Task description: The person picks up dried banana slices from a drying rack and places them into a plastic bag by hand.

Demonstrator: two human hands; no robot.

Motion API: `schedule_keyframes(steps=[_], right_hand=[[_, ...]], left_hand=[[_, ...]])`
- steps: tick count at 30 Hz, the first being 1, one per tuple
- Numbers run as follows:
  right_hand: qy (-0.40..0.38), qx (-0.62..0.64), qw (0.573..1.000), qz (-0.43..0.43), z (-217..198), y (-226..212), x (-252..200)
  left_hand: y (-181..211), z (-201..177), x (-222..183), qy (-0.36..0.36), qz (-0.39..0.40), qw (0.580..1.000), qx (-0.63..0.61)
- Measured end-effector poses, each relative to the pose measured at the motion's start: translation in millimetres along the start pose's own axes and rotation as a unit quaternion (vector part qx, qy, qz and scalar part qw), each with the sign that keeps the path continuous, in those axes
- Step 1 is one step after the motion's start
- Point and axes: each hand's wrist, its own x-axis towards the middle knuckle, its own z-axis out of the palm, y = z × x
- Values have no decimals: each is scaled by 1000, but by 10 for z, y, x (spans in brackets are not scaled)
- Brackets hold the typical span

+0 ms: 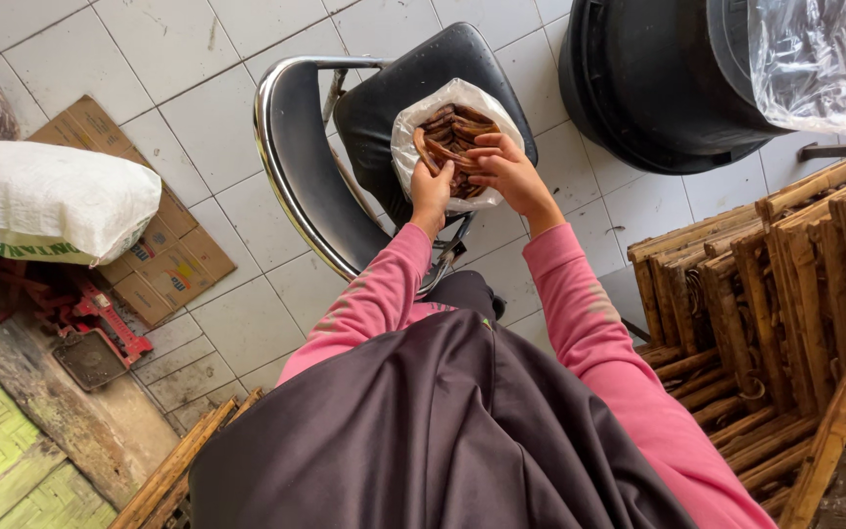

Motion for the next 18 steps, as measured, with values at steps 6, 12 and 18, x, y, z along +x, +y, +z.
schedule_keyframes(steps=[6,12,18], right_hand=[[-63,-516,851,-77,20,59,279],[-44,-738,664,-112,-10,594,596],[-2,-769,628,-116,-102,672,605]], left_hand=[[110,-109,106,95,104,968,207],[285,-157,228,27,248,871,423],[388,-39,353,-179,202,751,603]])
